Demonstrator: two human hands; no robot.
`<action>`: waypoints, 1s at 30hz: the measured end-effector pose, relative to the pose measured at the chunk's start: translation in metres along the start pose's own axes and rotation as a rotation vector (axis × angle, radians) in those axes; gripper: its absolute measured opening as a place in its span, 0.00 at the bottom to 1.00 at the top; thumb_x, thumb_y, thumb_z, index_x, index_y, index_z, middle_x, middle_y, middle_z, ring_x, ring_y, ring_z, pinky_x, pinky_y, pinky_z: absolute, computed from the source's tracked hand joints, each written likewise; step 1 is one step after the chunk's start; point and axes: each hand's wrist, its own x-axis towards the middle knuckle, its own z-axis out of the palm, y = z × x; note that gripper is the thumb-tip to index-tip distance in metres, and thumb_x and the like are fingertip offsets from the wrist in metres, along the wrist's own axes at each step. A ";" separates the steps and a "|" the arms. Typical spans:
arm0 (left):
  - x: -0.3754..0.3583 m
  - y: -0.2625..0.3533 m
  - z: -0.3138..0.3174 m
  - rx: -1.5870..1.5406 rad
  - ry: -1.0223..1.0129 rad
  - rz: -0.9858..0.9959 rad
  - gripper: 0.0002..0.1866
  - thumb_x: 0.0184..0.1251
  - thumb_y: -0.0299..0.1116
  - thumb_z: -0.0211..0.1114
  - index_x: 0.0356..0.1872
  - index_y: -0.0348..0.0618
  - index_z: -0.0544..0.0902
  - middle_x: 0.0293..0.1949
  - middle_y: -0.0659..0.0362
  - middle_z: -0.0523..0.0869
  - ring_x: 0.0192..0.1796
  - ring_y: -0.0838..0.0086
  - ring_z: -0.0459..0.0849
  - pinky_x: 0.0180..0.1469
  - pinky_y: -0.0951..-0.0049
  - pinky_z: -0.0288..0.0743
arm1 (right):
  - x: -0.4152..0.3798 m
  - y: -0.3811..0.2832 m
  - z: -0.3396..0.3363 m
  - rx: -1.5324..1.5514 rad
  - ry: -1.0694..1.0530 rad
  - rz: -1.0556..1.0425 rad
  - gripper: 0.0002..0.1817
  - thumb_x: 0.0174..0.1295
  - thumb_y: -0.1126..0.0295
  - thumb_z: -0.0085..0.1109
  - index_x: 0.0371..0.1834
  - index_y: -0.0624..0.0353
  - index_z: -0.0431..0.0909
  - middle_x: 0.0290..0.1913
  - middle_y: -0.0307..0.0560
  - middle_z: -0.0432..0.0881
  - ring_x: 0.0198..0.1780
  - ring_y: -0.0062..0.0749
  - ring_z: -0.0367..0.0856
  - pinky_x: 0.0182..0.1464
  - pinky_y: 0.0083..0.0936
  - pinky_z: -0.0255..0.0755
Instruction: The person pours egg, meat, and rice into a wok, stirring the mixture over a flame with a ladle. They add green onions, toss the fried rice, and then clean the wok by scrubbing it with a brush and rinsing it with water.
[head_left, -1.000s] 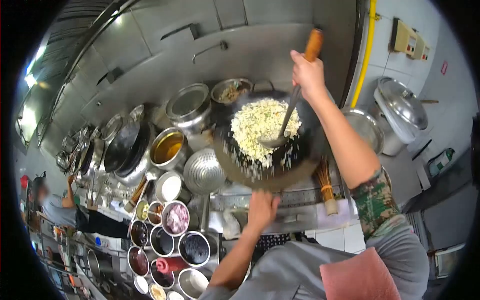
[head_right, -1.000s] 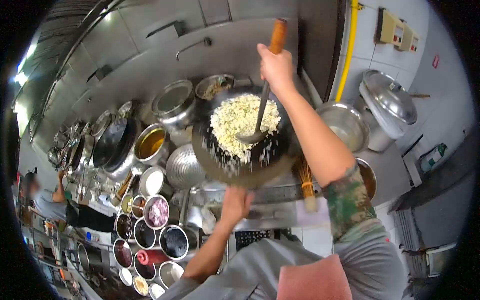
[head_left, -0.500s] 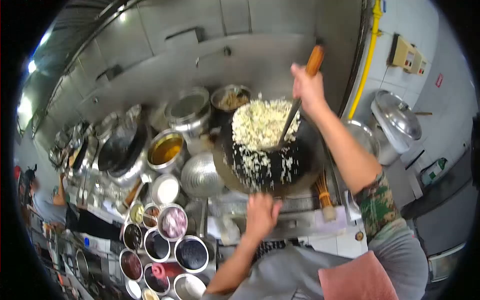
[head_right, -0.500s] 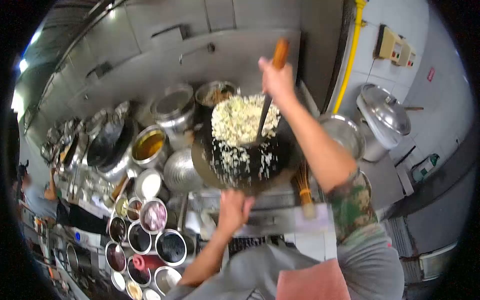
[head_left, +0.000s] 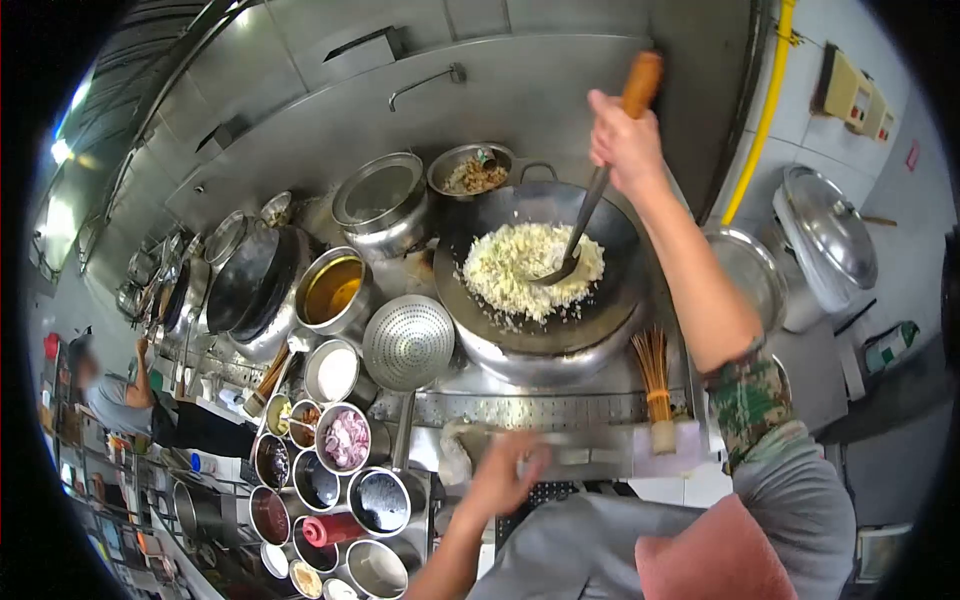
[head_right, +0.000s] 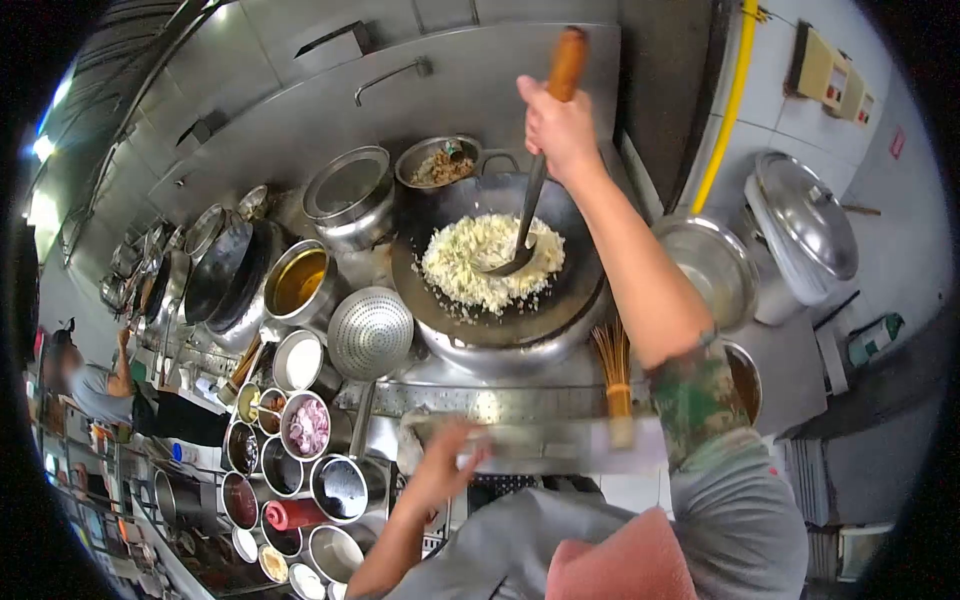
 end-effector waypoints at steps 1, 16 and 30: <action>-0.031 -0.012 0.008 -0.307 -0.265 -0.206 0.16 0.70 0.34 0.67 0.55 0.42 0.83 0.56 0.51 0.84 0.62 0.59 0.79 0.69 0.59 0.67 | 0.003 -0.002 -0.007 0.049 -0.025 -0.034 0.23 0.68 0.60 0.64 0.20 0.48 0.62 0.12 0.29 0.57 0.11 0.19 0.55 0.16 0.23 0.52; 0.005 0.037 0.022 -0.113 -0.208 -0.238 0.19 0.70 0.43 0.66 0.52 0.38 0.84 0.49 0.46 0.87 0.50 0.52 0.87 0.51 0.60 0.79 | 0.026 0.056 0.017 0.035 -0.226 0.121 0.22 0.69 0.62 0.62 0.20 0.50 0.62 0.12 0.31 0.58 0.12 0.19 0.55 0.17 0.24 0.52; -0.031 0.039 0.001 0.069 -0.051 -0.409 0.21 0.68 0.42 0.68 0.54 0.39 0.83 0.48 0.46 0.86 0.51 0.47 0.83 0.54 0.57 0.77 | 0.044 0.076 -0.022 0.051 -0.058 0.047 0.21 0.67 0.62 0.65 0.19 0.48 0.63 0.13 0.29 0.59 0.12 0.18 0.55 0.16 0.24 0.53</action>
